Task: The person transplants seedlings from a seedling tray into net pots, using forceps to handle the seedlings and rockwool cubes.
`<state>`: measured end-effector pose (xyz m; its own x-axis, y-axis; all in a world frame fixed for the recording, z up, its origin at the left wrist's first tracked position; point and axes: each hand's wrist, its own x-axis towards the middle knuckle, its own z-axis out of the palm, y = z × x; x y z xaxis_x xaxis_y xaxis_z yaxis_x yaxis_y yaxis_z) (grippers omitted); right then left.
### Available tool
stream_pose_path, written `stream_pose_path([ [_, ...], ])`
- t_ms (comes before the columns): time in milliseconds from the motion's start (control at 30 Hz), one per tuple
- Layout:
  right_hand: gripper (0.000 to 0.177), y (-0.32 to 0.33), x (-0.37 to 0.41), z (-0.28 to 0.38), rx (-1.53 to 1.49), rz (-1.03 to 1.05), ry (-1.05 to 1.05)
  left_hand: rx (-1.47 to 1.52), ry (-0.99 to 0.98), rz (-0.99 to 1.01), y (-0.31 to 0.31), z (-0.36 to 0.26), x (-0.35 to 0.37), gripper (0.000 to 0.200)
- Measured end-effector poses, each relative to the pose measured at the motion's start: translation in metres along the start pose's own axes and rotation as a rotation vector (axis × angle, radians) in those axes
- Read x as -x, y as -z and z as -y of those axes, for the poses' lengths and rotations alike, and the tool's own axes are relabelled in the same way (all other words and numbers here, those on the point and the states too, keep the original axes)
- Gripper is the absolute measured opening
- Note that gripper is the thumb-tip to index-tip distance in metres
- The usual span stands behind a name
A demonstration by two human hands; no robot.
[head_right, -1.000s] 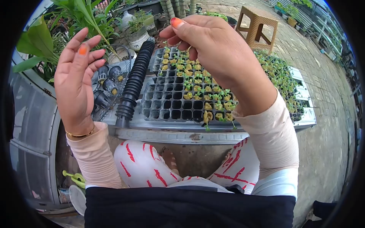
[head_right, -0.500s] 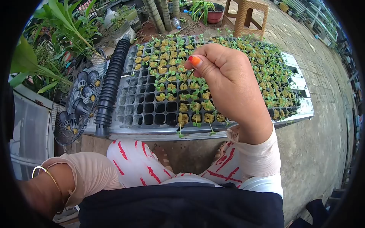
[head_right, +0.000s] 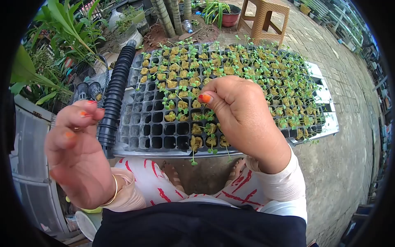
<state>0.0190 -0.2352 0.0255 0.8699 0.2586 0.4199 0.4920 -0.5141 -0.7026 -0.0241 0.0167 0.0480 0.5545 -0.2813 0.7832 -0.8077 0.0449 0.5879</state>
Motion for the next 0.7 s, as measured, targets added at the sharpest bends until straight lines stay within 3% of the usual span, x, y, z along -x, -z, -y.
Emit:
stream_pose_path([
  [67,0.008,-0.005,-0.001,-0.006,0.0,-0.034,0.034,-0.28,0.168,-0.05,-0.018,0.01,-0.003,0.031],
  [100,0.006,-0.007,-0.001,-0.006,-0.007,-0.064,0.068,-0.28,0.172,-0.053,-0.021,0.013,-0.005,0.031],
  [233,0.006,-0.007,-0.001,-0.003,0.043,-0.046,0.072,-0.697,0.16,0.169,-0.035,0.026,-0.011,0.035],
  [400,0.006,-0.01,-0.001,-0.002,0.079,-0.03,0.083,-0.831,0.273,0.321,-0.053,0.034,-0.006,0.044],
  [700,0.005,-0.015,0.0,-0.005,0.195,-0.018,0.14,-0.956,0.276,0.327,-0.068,0.046,-0.001,0.04],
])
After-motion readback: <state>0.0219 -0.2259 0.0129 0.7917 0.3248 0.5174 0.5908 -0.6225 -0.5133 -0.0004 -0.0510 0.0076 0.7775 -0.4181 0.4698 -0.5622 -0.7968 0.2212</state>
